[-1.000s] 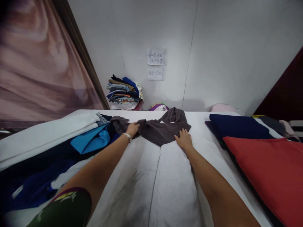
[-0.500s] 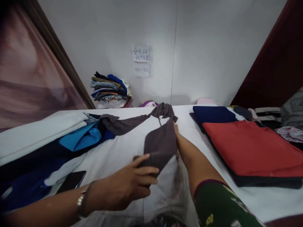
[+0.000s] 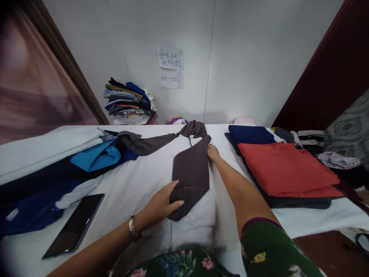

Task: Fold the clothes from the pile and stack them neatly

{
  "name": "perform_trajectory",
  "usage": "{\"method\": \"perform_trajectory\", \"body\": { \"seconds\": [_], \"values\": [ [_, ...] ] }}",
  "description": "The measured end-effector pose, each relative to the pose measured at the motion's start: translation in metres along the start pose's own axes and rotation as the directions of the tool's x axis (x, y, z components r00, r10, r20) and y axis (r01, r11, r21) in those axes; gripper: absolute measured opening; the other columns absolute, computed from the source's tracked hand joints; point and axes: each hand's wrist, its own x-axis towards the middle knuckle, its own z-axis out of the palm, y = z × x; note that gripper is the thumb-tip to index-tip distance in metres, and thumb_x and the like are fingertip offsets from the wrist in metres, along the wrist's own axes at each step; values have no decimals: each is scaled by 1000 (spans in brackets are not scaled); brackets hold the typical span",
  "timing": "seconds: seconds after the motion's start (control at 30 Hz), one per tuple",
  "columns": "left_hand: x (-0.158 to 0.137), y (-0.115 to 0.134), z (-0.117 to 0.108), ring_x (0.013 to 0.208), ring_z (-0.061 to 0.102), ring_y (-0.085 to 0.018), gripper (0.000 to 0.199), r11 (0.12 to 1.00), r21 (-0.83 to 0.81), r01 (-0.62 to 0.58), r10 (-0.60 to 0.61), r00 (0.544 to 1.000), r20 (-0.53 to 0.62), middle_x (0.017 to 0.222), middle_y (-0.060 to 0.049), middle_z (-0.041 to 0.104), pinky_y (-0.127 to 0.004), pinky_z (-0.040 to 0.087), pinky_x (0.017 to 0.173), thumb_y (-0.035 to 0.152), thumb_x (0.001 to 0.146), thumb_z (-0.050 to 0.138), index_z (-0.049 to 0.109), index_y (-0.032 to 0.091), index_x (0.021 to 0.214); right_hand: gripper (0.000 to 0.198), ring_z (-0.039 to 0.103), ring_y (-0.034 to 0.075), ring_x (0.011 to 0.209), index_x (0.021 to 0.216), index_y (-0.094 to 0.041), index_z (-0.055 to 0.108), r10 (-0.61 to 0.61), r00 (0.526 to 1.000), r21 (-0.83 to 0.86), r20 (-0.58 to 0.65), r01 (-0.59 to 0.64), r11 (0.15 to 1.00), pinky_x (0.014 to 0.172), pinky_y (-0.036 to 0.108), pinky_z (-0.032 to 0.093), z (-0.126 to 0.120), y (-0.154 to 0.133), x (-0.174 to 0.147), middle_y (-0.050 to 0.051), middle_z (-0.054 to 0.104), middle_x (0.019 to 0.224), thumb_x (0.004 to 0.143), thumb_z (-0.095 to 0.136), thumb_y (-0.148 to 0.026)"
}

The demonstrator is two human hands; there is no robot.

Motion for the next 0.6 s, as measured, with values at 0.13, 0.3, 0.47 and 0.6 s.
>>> {"method": "perform_trajectory", "body": {
  "seconds": [0.13,0.3,0.47,0.6],
  "values": [
    [8,17,-5,90,66,-24,50,996,-19,92,-89,987,134,96,-8,72,-34,49,81,37,79,60,57,17,124,26,65,16,76,99,-17,65,92,994,228,64,-104,968,72,28,52,-9,-3,-10,6,71,92,91,46,-32],
    [-15,55,-16,86,65,-20,25,993,-67,-99,108,982,154,94,-2,72,-28,46,77,29,78,60,68,22,101,14,65,15,69,96,-18,60,143,974,413,174,-204,888,65,27,53,-6,-13,-10,6,70,87,86,56,-26],
    [-24,71,-5,71,63,-14,39,931,-345,-117,287,819,497,85,1,72,-23,46,63,47,78,65,67,24,109,34,65,14,74,113,-20,54,176,969,504,173,-241,829,68,25,54,7,-17,-3,4,70,91,81,56,-11],
    [12,37,-6,79,63,-17,33,977,-188,-96,122,984,131,93,-4,69,-27,49,71,43,86,54,66,20,106,49,64,14,71,128,-20,43,230,965,534,127,-262,804,63,24,54,8,-13,3,4,69,92,82,54,-10]
  ]
}}
